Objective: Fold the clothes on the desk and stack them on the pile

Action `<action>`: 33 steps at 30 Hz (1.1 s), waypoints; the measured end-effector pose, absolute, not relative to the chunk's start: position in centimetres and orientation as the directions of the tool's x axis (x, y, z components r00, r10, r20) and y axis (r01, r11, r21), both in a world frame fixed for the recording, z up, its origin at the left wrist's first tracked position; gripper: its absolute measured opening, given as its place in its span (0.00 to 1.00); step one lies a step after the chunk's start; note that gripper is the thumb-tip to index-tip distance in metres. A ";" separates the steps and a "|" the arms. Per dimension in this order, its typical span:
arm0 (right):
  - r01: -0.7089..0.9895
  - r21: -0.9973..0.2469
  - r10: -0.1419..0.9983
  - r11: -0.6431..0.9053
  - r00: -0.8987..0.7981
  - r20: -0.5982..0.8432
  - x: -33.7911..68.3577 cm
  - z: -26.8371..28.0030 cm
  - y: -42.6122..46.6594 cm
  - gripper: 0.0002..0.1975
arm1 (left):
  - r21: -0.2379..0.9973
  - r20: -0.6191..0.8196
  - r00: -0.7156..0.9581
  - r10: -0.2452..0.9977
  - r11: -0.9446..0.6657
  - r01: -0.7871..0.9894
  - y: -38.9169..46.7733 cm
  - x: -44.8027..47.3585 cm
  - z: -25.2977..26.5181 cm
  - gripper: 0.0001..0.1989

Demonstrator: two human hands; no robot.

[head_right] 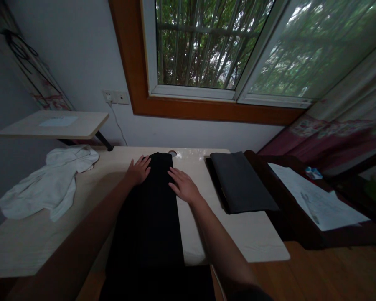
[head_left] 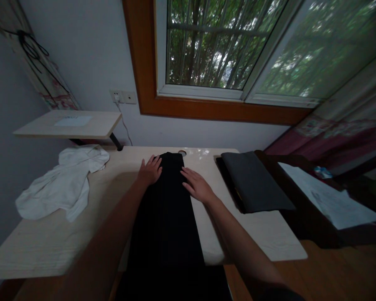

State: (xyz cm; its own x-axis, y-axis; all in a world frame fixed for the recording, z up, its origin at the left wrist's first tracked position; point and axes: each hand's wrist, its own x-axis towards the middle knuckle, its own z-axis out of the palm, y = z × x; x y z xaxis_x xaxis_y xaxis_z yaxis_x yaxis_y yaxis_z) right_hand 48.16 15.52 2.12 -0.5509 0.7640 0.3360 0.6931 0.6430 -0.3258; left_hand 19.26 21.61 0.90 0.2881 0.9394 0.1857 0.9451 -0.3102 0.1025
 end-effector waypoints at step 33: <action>0.793 -0.298 0.847 0.532 -0.488 0.212 47.6 1.6 14.8 0.24 | 0.044 0.207 0.479 0.853 -0.497 0.867 12.2 21.4 1.2 0.30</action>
